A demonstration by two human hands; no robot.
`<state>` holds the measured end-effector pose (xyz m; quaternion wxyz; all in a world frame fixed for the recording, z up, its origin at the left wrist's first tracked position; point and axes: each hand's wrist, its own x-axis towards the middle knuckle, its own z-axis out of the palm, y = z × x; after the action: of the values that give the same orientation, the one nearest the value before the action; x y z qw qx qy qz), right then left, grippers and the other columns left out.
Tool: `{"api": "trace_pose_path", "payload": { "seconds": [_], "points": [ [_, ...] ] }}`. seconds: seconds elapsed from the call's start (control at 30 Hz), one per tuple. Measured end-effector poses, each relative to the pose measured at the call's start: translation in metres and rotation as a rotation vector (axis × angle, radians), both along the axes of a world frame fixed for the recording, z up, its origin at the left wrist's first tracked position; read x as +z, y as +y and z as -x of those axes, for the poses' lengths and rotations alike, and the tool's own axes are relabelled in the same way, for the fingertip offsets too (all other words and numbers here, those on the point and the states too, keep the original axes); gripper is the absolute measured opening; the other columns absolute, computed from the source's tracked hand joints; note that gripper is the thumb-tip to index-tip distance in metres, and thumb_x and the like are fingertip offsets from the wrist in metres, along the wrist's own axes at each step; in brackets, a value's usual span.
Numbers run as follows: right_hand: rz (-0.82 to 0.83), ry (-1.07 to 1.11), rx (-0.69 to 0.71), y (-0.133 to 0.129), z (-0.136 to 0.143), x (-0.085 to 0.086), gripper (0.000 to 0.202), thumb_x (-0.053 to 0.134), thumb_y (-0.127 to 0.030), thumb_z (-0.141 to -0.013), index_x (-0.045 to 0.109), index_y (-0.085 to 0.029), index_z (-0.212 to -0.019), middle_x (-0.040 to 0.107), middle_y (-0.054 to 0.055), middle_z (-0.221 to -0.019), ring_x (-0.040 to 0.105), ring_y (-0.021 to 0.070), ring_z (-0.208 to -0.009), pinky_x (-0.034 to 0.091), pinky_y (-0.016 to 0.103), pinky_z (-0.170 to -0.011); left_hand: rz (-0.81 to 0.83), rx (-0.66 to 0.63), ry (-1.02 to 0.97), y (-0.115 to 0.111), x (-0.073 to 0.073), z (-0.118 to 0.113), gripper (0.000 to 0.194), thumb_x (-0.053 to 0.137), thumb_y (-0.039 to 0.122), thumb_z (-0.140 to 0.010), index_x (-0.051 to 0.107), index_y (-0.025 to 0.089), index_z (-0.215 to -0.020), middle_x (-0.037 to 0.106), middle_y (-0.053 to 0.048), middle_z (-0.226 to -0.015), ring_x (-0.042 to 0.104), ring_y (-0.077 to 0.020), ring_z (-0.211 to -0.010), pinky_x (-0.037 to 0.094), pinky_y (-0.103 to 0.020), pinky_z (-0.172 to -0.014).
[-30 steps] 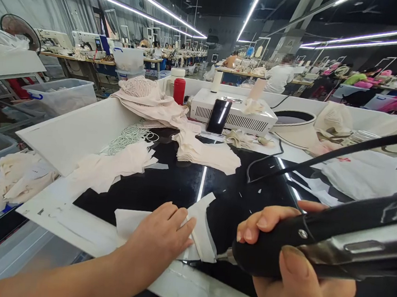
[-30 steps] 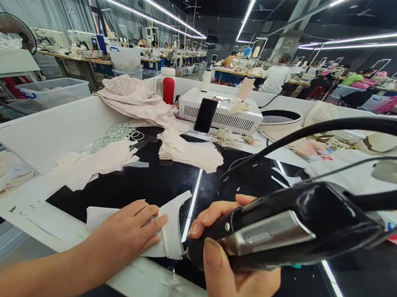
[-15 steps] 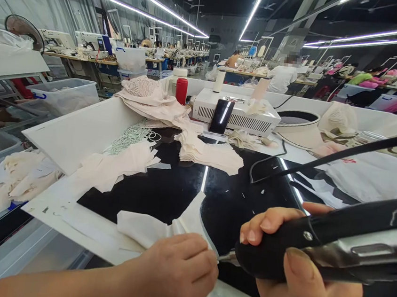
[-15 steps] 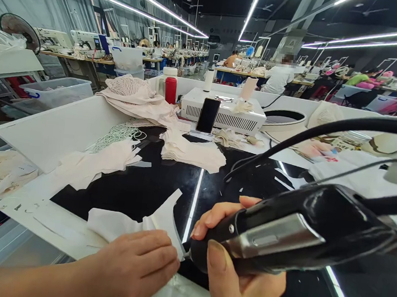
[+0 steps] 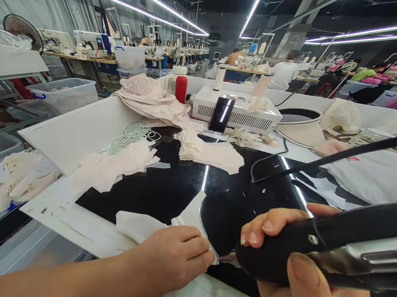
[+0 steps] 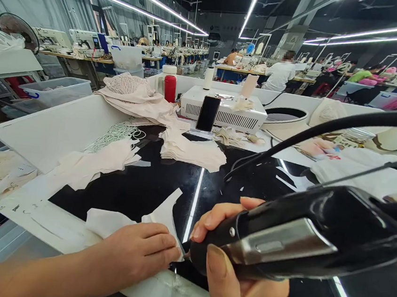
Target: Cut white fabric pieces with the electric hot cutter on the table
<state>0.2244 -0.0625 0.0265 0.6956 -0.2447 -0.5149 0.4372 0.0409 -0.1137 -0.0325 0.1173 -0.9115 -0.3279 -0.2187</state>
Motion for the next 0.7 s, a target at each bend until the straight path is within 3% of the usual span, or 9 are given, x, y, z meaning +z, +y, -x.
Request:
{"api": "trace_pose_path", "payload": {
  "seconds": [0.17,0.33,0.5,0.7],
  "points": [
    [0.018,0.009,0.001,0.001,0.002,0.001,0.046,0.093,-0.043,-0.082,0.064,-0.028,-0.114,0.069,-0.005,-0.075,0.065,0.0195,-0.053,0.062,0.036,-0.046,0.004,0.051,-0.044,0.000,-0.002,0.001,0.017,0.054,0.013,-0.115,0.071,0.010,-0.112,0.072,-0.004,-0.097,0.067,-0.0152,-0.088,0.060,-0.027,-0.085],
    [0.012,0.012,0.012,0.000,0.000,-0.002,0.046,0.092,-0.043,-0.084,0.063,-0.029,-0.118,0.070,-0.005,-0.077,0.064,0.0198,-0.053,0.062,0.037,-0.046,0.029,0.023,-0.011,-0.003,-0.008,0.006,0.013,0.060,0.004,-0.108,0.072,0.009,-0.112,0.071,-0.005,-0.105,0.066,-0.0150,-0.092,0.058,-0.028,-0.092],
    [0.047,-0.015,0.099,-0.003,-0.009,0.000,0.044,0.092,-0.040,-0.086,0.065,-0.031,-0.120,0.072,-0.003,-0.079,0.067,0.0205,-0.059,0.064,0.039,-0.052,0.080,0.014,-0.027,-0.007,-0.008,0.009,0.021,0.053,0.002,-0.109,0.069,0.007,-0.121,0.072,-0.008,-0.108,0.068,-0.0173,-0.099,0.057,-0.030,-0.102],
    [0.063,0.049,0.033,0.004,0.005,0.006,0.050,0.099,-0.042,-0.075,0.067,-0.031,-0.112,0.071,-0.005,-0.074,0.061,0.0184,-0.055,0.061,0.034,-0.049,0.107,0.034,-0.078,-0.011,-0.010,0.010,0.021,0.060,0.006,-0.106,0.067,0.009,-0.126,0.072,-0.011,-0.118,0.068,-0.0210,-0.108,0.057,-0.032,-0.106]
  ]
}}
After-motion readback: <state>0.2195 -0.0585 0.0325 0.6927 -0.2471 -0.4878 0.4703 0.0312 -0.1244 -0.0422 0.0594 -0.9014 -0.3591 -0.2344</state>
